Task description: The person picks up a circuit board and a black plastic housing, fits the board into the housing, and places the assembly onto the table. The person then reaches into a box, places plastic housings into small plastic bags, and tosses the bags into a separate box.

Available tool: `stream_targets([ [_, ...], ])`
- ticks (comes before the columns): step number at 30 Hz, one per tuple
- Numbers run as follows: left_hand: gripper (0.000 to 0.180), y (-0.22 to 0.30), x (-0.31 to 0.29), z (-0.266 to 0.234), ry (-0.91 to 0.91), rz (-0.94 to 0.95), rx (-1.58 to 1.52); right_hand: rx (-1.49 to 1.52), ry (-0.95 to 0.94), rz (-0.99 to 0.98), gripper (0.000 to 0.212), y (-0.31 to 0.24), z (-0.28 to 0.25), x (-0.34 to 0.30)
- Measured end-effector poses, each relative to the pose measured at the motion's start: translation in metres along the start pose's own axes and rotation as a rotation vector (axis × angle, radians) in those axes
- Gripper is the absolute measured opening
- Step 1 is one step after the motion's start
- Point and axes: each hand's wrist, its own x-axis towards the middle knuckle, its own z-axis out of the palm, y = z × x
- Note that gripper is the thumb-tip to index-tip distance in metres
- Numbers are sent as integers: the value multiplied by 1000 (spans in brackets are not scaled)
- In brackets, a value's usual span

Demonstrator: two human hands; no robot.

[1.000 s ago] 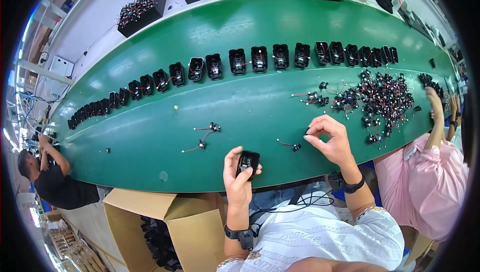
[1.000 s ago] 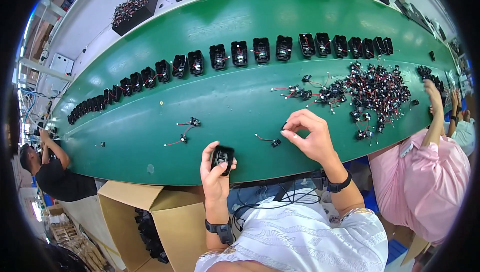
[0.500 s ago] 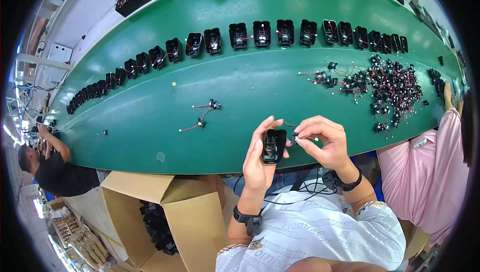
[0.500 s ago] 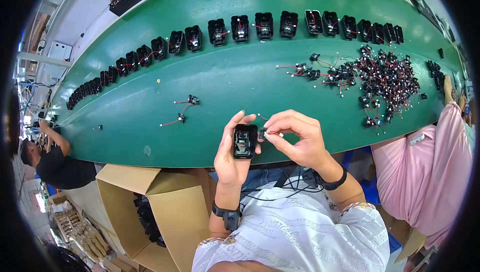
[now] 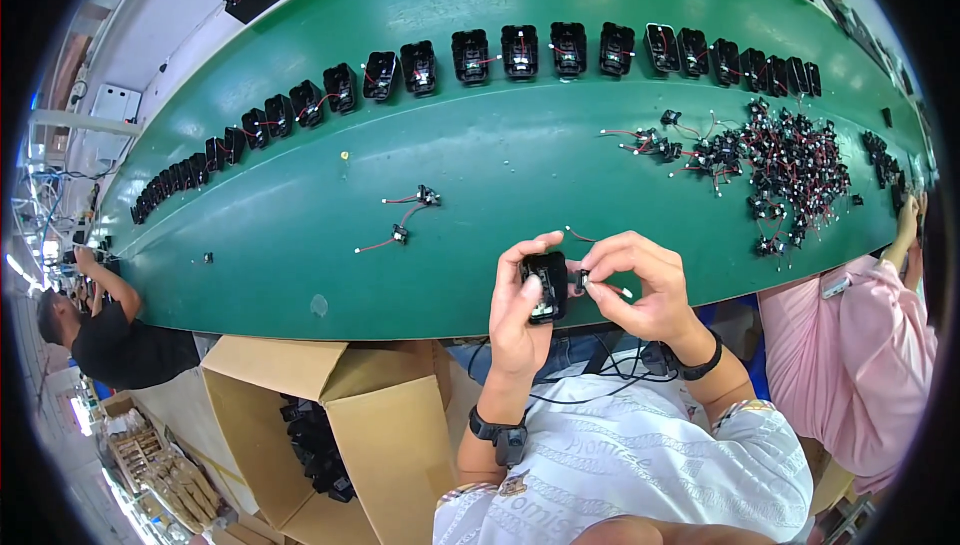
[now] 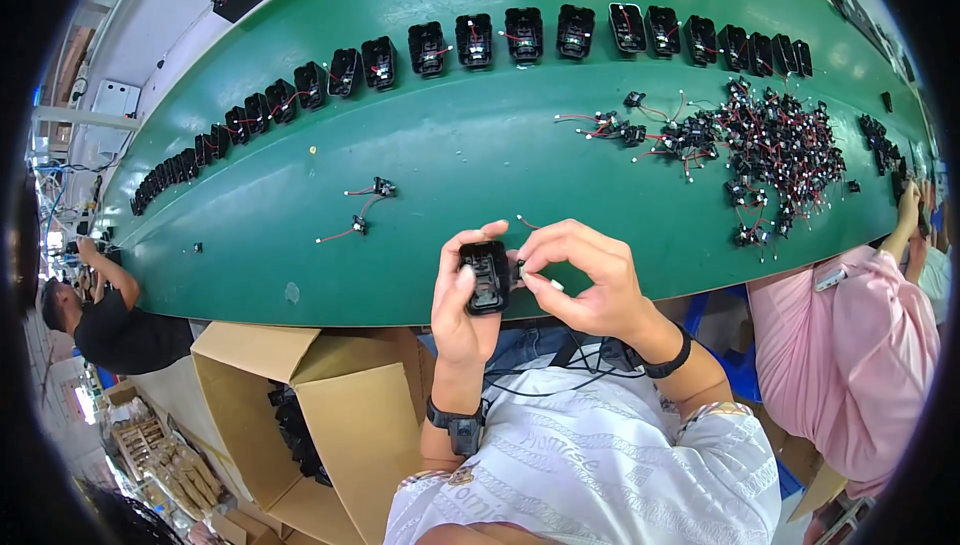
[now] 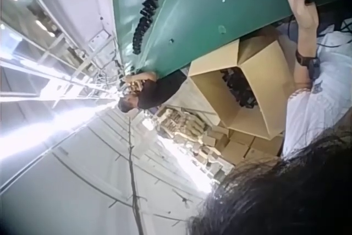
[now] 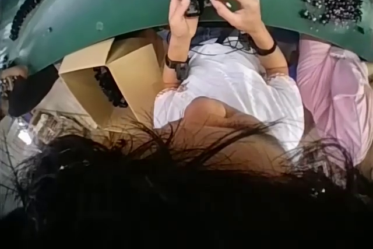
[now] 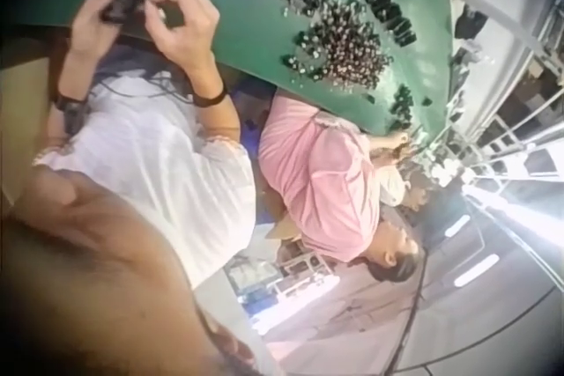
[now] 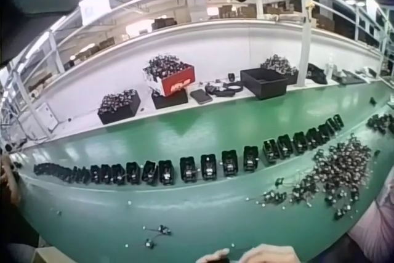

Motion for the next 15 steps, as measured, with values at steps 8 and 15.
stream_targets([
  [8, 30, -7, -1, -3, 15, -173, -66, 4, -34, -92, 19, 8, 2, -2],
  [15, 38, -5, -1, -1, -26, -9, 12, -27, 40, -2, 21, 1, 2, -4],
])
